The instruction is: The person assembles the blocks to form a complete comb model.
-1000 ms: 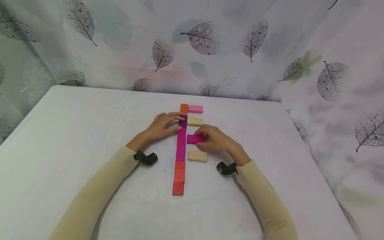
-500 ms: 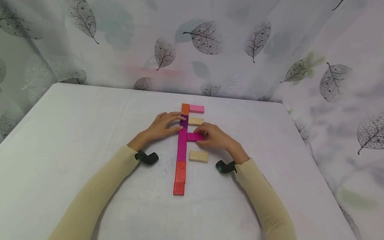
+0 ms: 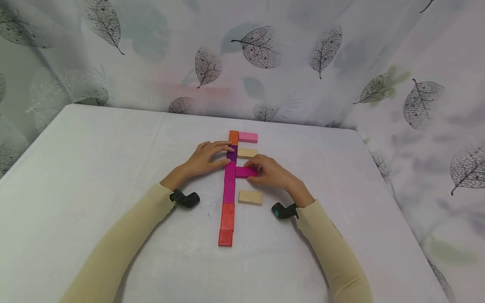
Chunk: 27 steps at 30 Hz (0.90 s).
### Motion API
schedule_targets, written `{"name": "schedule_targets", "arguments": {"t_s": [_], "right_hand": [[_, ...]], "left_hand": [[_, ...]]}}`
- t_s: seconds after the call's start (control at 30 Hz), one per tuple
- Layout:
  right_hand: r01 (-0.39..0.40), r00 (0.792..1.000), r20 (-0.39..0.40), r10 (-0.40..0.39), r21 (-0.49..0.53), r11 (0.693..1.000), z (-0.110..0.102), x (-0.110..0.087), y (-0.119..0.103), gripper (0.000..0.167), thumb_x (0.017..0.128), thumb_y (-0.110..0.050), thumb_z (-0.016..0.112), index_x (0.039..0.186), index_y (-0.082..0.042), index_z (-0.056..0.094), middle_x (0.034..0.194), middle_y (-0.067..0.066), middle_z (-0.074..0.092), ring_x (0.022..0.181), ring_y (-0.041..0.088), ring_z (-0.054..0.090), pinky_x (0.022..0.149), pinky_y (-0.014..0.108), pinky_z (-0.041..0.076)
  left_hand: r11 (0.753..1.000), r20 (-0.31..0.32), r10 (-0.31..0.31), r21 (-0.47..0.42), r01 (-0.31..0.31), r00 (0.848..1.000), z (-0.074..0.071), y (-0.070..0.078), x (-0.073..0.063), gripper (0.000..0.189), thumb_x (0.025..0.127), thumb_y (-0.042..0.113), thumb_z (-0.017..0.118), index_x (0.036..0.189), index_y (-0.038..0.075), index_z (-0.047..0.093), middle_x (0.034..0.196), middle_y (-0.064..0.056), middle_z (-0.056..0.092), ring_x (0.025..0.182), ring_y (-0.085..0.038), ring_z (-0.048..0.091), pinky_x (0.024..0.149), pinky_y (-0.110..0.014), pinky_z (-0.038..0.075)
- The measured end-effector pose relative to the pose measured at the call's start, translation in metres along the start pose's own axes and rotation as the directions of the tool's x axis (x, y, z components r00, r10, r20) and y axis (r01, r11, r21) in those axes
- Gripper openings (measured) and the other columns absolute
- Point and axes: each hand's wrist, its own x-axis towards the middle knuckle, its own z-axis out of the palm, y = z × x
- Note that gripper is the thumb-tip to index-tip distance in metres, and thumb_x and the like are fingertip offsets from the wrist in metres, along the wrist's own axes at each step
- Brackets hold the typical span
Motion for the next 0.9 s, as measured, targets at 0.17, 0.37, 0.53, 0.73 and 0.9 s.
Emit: {"name": "schedule_targets", "arguments": {"t_s": [0.17, 0.37, 0.53, 0.73, 0.9], "right_hand": [[0.010, 1.000, -0.007, -0.010, -0.002, 1.000, 0.0002, -0.0011, 0.0013, 0.039, 0.083, -0.009, 0.077, 0.118, 0.001, 0.063, 0.109, 0.012, 0.062, 0.093, 0.022, 0.056, 0.081, 0.038, 0.054], [0.035, 0.999, -0.022, -0.035, -0.002, 0.999, 0.0009, -0.0014, 0.0020, 0.048, 0.082, -0.009, 0.078, 0.124, 0.001, 0.059, 0.106, 0.011, 0.061, 0.093, 0.021, 0.055, 0.080, 0.038, 0.054], [0.053, 0.998, -0.029, -0.053, -0.001, 0.999, 0.0015, -0.0018, 0.0017, 0.048, 0.081, -0.007, 0.078, 0.125, 0.002, 0.059, 0.107, 0.012, 0.060, 0.094, 0.022, 0.055, 0.080, 0.038, 0.054], [0.052, 0.998, -0.032, -0.051, 0.003, 0.999, 0.0017, -0.0049, 0.0035, 0.050, 0.083, -0.008, 0.077, 0.128, 0.002, 0.056, 0.113, 0.015, 0.058, 0.096, 0.024, 0.055, 0.082, 0.039, 0.054], [0.031, 0.999, -0.030, -0.030, 0.021, 0.999, 0.0009, -0.0094, 0.0016, 0.055, 0.083, -0.007, 0.076, 0.132, 0.001, 0.053, 0.122, 0.018, 0.054, 0.102, 0.027, 0.054, 0.085, 0.043, 0.054]], "left_hand": [[1.000, 0.003, 0.006, 0.005, -0.006, 1.000, 0.0002, 0.0005, 0.0004, 0.043, 0.097, 0.040, 0.058, 0.135, 0.020, 0.057, 0.152, 0.000, 0.041, 0.143, -0.015, 0.033, 0.118, -0.049, 0.008], [1.000, 0.001, 0.007, 0.013, -0.007, 1.000, 0.0011, -0.0011, 0.0015, 0.042, 0.097, 0.039, 0.058, 0.135, 0.021, 0.057, 0.153, 0.001, 0.041, 0.142, -0.015, 0.033, 0.118, -0.049, 0.009], [1.000, 0.002, 0.006, 0.007, -0.006, 1.000, 0.0017, -0.0016, 0.0020, 0.043, 0.097, 0.040, 0.058, 0.135, 0.021, 0.057, 0.153, 0.000, 0.041, 0.143, -0.015, 0.033, 0.118, -0.050, 0.009], [1.000, 0.001, 0.010, 0.009, -0.010, 1.000, 0.0021, -0.0009, 0.0020, 0.043, 0.097, 0.040, 0.058, 0.135, 0.021, 0.056, 0.153, 0.000, 0.041, 0.142, -0.015, 0.033, 0.118, -0.050, 0.009], [1.000, -0.005, 0.013, 0.008, -0.013, 1.000, 0.0021, 0.0004, 0.0014, 0.042, 0.097, 0.039, 0.059, 0.135, 0.021, 0.057, 0.152, 0.000, 0.041, 0.142, -0.016, 0.033, 0.118, -0.050, 0.009]]}}
